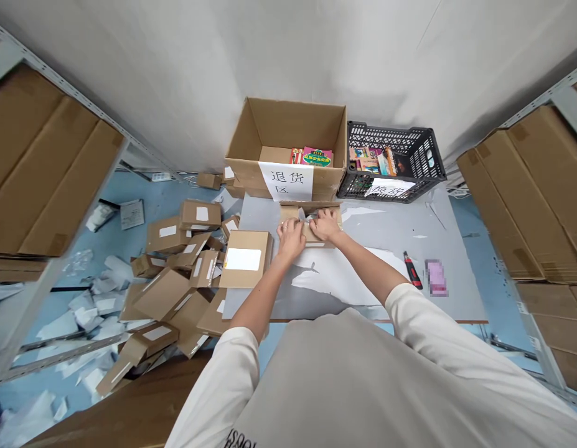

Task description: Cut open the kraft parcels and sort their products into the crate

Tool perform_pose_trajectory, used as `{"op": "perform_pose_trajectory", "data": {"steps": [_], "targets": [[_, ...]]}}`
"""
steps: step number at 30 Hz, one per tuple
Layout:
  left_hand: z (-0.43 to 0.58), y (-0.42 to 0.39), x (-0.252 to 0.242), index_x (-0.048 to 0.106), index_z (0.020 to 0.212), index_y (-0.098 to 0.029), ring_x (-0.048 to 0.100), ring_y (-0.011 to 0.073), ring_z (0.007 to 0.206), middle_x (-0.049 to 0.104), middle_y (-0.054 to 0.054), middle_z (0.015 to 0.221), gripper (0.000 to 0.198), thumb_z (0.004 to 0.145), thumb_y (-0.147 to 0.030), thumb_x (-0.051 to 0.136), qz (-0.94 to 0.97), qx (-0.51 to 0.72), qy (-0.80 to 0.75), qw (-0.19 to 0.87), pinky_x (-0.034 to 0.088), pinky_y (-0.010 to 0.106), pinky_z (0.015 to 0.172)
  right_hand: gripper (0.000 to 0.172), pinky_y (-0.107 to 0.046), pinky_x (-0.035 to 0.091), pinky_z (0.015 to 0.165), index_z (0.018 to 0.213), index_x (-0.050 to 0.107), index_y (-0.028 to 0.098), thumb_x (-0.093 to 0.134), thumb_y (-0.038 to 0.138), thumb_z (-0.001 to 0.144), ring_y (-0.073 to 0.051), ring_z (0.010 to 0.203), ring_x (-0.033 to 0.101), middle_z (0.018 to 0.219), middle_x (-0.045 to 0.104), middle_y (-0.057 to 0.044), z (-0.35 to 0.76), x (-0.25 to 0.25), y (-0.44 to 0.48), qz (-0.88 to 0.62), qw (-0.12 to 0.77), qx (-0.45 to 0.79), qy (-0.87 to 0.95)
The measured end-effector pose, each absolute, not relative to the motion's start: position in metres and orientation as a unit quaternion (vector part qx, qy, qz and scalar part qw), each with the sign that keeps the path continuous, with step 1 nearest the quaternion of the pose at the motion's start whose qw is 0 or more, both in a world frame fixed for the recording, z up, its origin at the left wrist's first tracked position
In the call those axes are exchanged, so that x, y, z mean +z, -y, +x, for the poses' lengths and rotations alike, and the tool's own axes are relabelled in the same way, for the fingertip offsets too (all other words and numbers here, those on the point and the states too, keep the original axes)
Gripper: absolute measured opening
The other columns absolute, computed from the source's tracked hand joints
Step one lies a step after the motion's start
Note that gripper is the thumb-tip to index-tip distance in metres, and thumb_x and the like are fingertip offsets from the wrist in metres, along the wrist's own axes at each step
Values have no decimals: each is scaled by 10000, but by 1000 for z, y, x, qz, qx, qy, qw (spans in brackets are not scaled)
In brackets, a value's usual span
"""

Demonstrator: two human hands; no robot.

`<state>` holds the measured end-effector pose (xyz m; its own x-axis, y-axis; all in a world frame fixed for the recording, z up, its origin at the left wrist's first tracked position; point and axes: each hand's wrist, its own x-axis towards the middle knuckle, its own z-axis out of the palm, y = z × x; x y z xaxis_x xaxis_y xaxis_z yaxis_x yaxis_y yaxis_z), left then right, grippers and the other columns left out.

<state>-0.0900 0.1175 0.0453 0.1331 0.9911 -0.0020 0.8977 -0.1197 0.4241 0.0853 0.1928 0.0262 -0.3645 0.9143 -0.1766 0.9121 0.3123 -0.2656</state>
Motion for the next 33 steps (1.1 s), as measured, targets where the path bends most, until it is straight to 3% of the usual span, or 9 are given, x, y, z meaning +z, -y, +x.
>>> {"op": "perform_pose_trajectory", "data": {"steps": [2, 6, 10, 15, 17, 20, 22, 29, 33], "targets": [[-93, -114, 43, 664, 1472, -238, 476, 342, 1547, 574, 174, 1619, 545, 959, -167, 493, 736, 140, -640, 168, 350, 569, 1290, 522, -637, 333, 1215, 1396, 788, 192, 370, 386, 1151, -409, 1354, 547, 1400, 689, -222, 84, 24, -193, -548, 15, 175, 818], [-97, -111, 39, 630, 1529, -234, 422, 355, 1605, 507, 178, 1695, 574, 976, -173, 489, 737, 141, -639, 166, 352, 582, 1296, 542, -584, 295, 1260, 1566, 655, 165, 396, 258, 1100, -375, 1451, 520, 1593, 605, -214, 100, 28, -182, -497, 95, 170, 845], [-97, -105, 35, 616, 1554, -208, 351, 401, 1657, 421, 208, 1761, 552, 1011, -245, 522, 729, 145, -651, 155, 335, 633, 1311, 497, -602, 314, 1246, 1501, 679, 179, 488, 263, 1050, -392, 1522, 442, 1679, 519, -214, 136, 30, -161, -536, 157, 128, 819], [-97, -94, 31, 619, 1543, -189, 392, 414, 1639, 438, 242, 1740, 518, 1051, -295, 499, 707, 164, -671, 155, 365, 645, 1306, 384, -636, 390, 1199, 1346, 707, 208, 580, 344, 1011, -425, 1532, 432, 1720, 452, -232, 177, 17, -134, -611, 183, 141, 757], [-95, -92, 32, 622, 1535, -182, 421, 413, 1622, 438, 243, 1744, 514, 1054, -315, 499, 699, 162, -677, 161, 398, 629, 1293, 373, -617, 457, 1153, 1323, 691, 215, 577, 381, 1010, -412, 1462, 517, 1676, 502, -236, 183, 10, -129, -635, 187, 181, 727], [-89, -87, 34, 611, 1540, -161, 428, 413, 1621, 413, 245, 1767, 524, 1063, -325, 474, 692, 148, -686, 168, 414, 614, 1287, 408, -536, 563, 1039, 1378, 627, 222, 512, 386, 1023, -352, 1235, 676, 1458, 682, -207, 184, 4, -126, -646, 194, 271, 687], [-84, -82, 35, 595, 1556, -149, 422, 420, 1624, 409, 248, 1773, 540, 1058, -321, 476, 694, 135, -687, 167, 394, 623, 1299, 447, -508, 592, 991, 1417, 589, 227, 511, 385, 1006, -334, 1130, 715, 1340, 744, -172, 184, 3, -124, -641, 205, 311, 671], [-61, -51, 42, 577, 1571, -147, 436, 387, 1608, 454, 228, 1742, 554, 1042, -297, 508, 695, 129, -686, 171, 404, 539, 1314, 555, -540, 588, 1035, 1412, 611, 244, 643, 437, 893, -358, 1196, 711, 1404, 740, -157, 206, 14, -108, -620, 235, 324, 675], [-35, -32, 47, 578, 1582, -145, 445, 400, 1589, 473, 230, 1726, 559, 1049, -295, 500, 686, 148, -694, 160, 429, 564, 1294, 577, -550, 575, 1070, 1419, 622, 241, 663, 440, 879, -364, 1233, 703, 1411, 744, -149, 233, 27, -95, -612, 251, 336, 671]]}}
